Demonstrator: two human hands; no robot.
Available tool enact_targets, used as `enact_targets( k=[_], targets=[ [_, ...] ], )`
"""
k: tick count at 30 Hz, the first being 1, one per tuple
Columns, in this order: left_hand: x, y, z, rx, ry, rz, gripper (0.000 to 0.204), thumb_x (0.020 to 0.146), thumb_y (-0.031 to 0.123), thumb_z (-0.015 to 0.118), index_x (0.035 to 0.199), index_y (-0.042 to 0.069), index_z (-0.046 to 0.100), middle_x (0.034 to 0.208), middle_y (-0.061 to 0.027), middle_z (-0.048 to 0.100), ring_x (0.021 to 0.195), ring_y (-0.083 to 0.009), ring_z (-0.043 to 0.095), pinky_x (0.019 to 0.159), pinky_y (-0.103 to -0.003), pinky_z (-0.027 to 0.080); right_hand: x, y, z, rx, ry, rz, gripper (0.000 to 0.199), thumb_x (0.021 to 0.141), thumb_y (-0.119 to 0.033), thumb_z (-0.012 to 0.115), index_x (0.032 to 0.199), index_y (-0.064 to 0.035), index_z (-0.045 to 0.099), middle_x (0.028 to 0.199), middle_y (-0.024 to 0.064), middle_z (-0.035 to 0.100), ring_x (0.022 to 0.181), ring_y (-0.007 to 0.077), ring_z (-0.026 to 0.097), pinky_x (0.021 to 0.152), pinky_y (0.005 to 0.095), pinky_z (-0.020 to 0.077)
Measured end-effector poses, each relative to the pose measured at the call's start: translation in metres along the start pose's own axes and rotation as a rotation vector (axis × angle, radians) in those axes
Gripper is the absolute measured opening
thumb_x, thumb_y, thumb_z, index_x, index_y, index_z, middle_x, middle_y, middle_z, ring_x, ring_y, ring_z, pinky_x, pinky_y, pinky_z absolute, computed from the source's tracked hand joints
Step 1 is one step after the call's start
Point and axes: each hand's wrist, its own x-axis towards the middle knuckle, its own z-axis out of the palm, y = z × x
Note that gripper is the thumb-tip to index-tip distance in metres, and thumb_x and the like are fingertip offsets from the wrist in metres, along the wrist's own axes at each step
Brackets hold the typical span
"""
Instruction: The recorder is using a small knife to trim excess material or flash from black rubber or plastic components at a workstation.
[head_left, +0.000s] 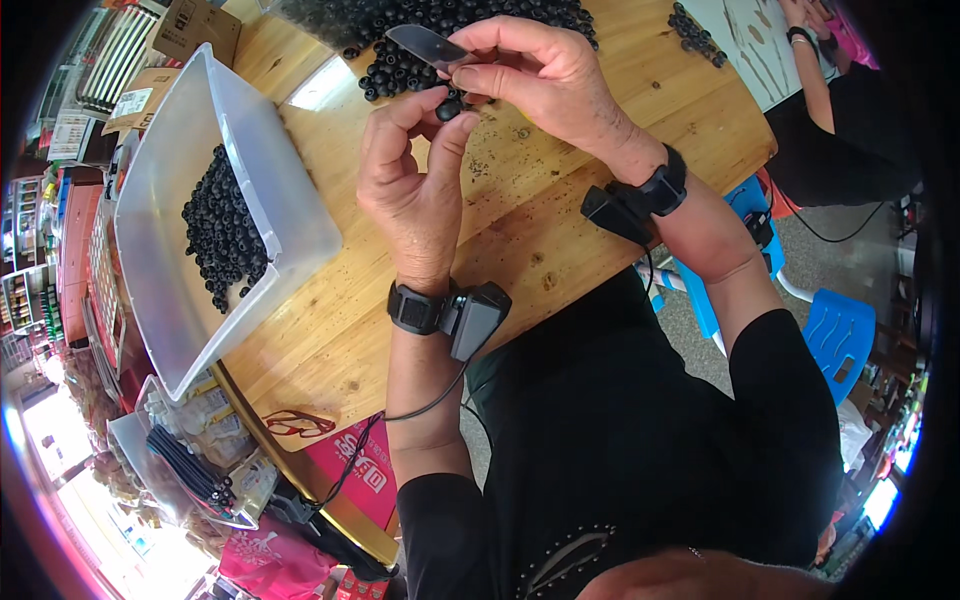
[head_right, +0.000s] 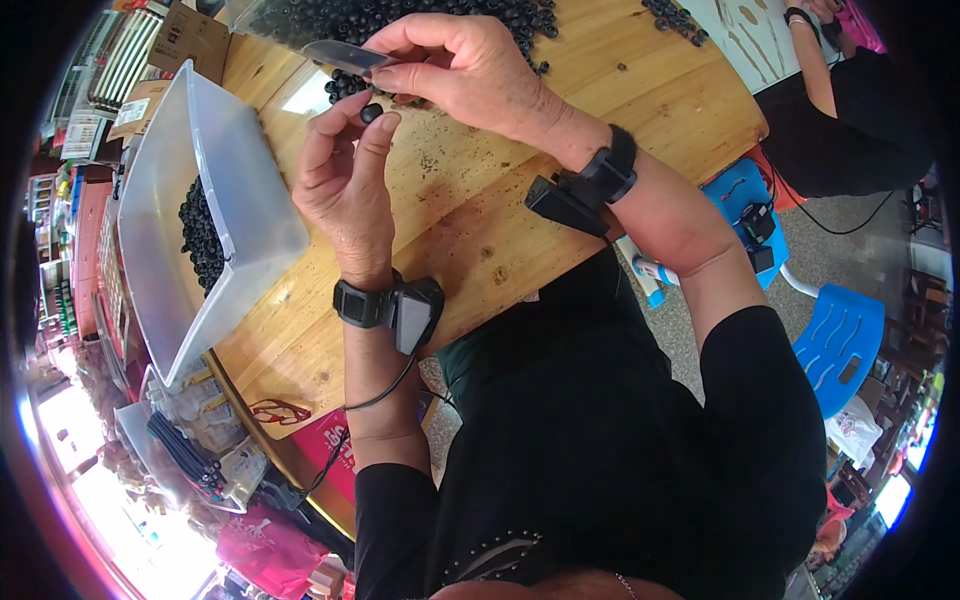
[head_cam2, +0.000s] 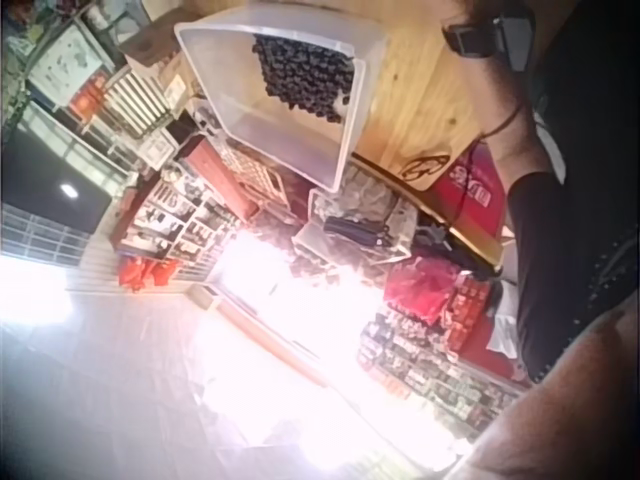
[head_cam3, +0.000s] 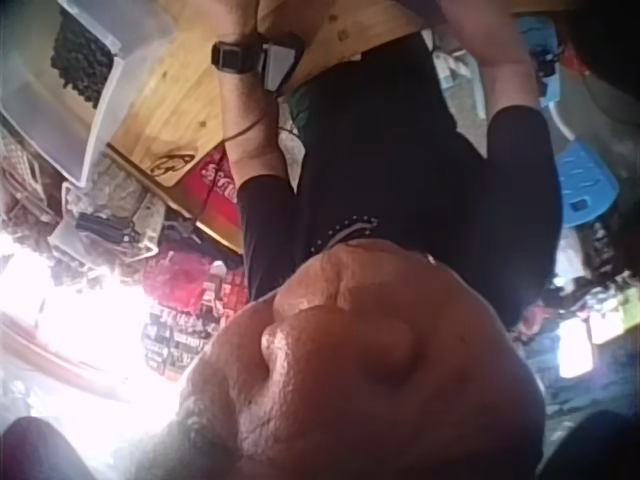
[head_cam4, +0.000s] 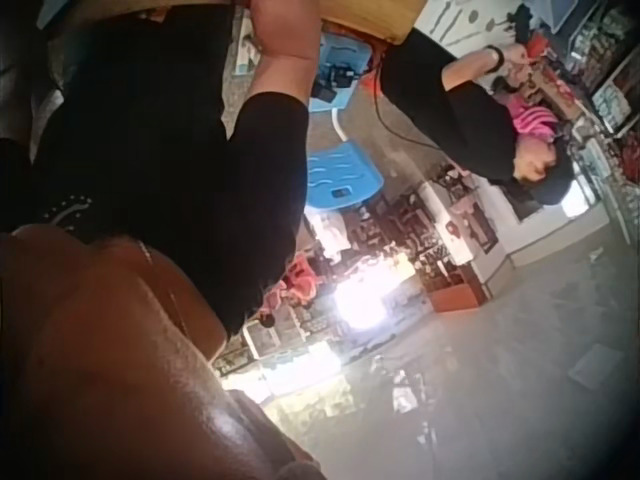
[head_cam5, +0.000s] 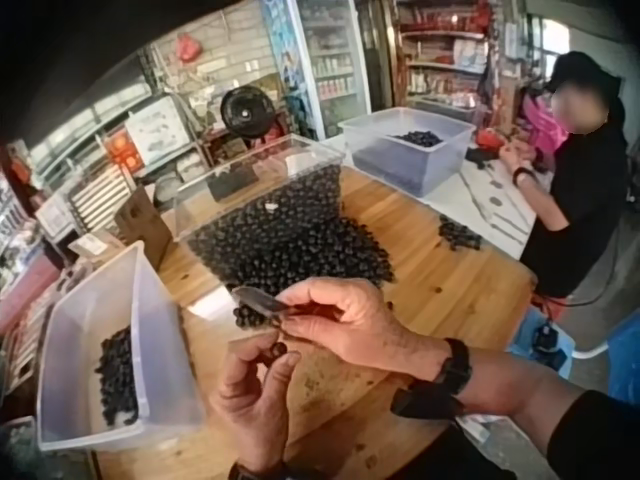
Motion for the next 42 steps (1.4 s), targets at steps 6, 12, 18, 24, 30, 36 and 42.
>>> enact_targets(
  k=[6, 12, 18, 24, 30, 36, 42],
  targets=[
    [-0.003, 0.002, 0.005, 0.175, 0.049, 0.105, 0.028, 0.08, 0.0, 0.085, 0.105, 0.006, 0.073, 0.089, -0.0012, 0.064, 0.073, -0.0098, 0.058, 0.07, -0.024, 0.05, 0.008, -0.018, 0.002, 0.199, -0.006, 0.29, 0.021, 0.097, 0.001, 0.068, 0.118, 0.0011, 0.07, 0.098, 0.0028, 0.071, 0.083, 0.0069, 0.064, 0.072, 0.0225, 0.0529],
    [-0.005, 0.004, 0.006, 0.177, 0.059, 0.035, 0.025, 0.079, 0.001, 0.086, 0.099, 0.006, 0.072, 0.086, -0.0006, 0.063, 0.072, -0.0099, 0.058, 0.07, -0.024, 0.05, 0.011, -0.016, 0.001, 0.145, -0.037, 0.306, 0.021, 0.096, 0.001, 0.07, 0.117, 0.0023, 0.07, 0.099, 0.0025, 0.072, 0.084, 0.0068, 0.064, 0.071, 0.023, 0.0527],
    [-0.005, 0.0, 0.006, 0.115, 0.05, 0.028, 0.025, 0.081, 0.0, 0.085, 0.101, 0.005, 0.071, 0.092, -0.0018, 0.068, 0.078, -0.01, 0.062, 0.074, -0.024, 0.051, 0.011, -0.012, 0.002, 0.127, -0.044, 0.248, 0.018, 0.096, -0.001, 0.07, 0.114, 0.0018, 0.071, 0.097, 0.0034, 0.073, 0.082, 0.0078, 0.065, 0.069, 0.0248, 0.0527],
    [-0.01, 0.001, 0.009, 0.087, 0.006, 0.0, 0.024, 0.085, -0.003, 0.081, 0.105, 0.003, 0.071, 0.099, -0.0034, 0.071, 0.085, -0.0102, 0.064, 0.08, -0.024, 0.052, 0.006, -0.007, -0.002, 0.022, -0.103, 0.237, 0.027, 0.098, -0.004, 0.07, 0.124, -0.0009, 0.069, 0.107, 0.0067, 0.075, 0.095, 0.0117, 0.072, 0.082, 0.0255, 0.0605],
    [-0.01, 0.007, 0.001, 0.184, 0.037, 0.06, 0.025, 0.093, -0.01, 0.069, 0.117, -0.004, 0.069, 0.106, -0.0074, 0.072, 0.095, -0.0115, 0.066, 0.086, -0.024, 0.055, 0.013, -0.013, 0.002, 0.014, -0.228, 0.421, 0.025, 0.095, -0.007, 0.072, 0.119, -0.0012, 0.072, 0.096, 0.0066, 0.076, 0.084, 0.0096, 0.07, 0.073, 0.0246, 0.0583],
    [-0.013, 0.016, 0.027, 0.149, -0.01, 0.012, 0.027, 0.091, -0.008, 0.072, 0.117, -0.002, 0.07, 0.106, -0.004, 0.07, 0.089, -0.0103, 0.061, 0.084, -0.025, 0.052, 0.01, 0.022, 0.009, -0.081, -0.364, 0.372, 0.019, 0.089, -0.005, 0.072, 0.108, -0.0009, 0.074, 0.095, 0.0125, 0.077, 0.084, 0.0168, 0.073, 0.077, 0.03, 0.0561],
    [0.027, 0.053, 0.085, 0.31, -0.274, 0.071, 0.027, 0.085, -0.007, 0.076, 0.111, 0.001, 0.073, 0.096, -0.0035, 0.07, 0.078, -0.0093, 0.059, 0.072, -0.024, 0.05, -0.014, 0.049, 0.011, 0.354, -0.271, 0.24, 0.01, 0.085, -0.01, 0.072, 0.09, -0.0018, 0.072, 0.083, 0.0098, 0.074, 0.074, 0.0182, 0.069, 0.066, 0.0322, 0.0524]
  ],
)
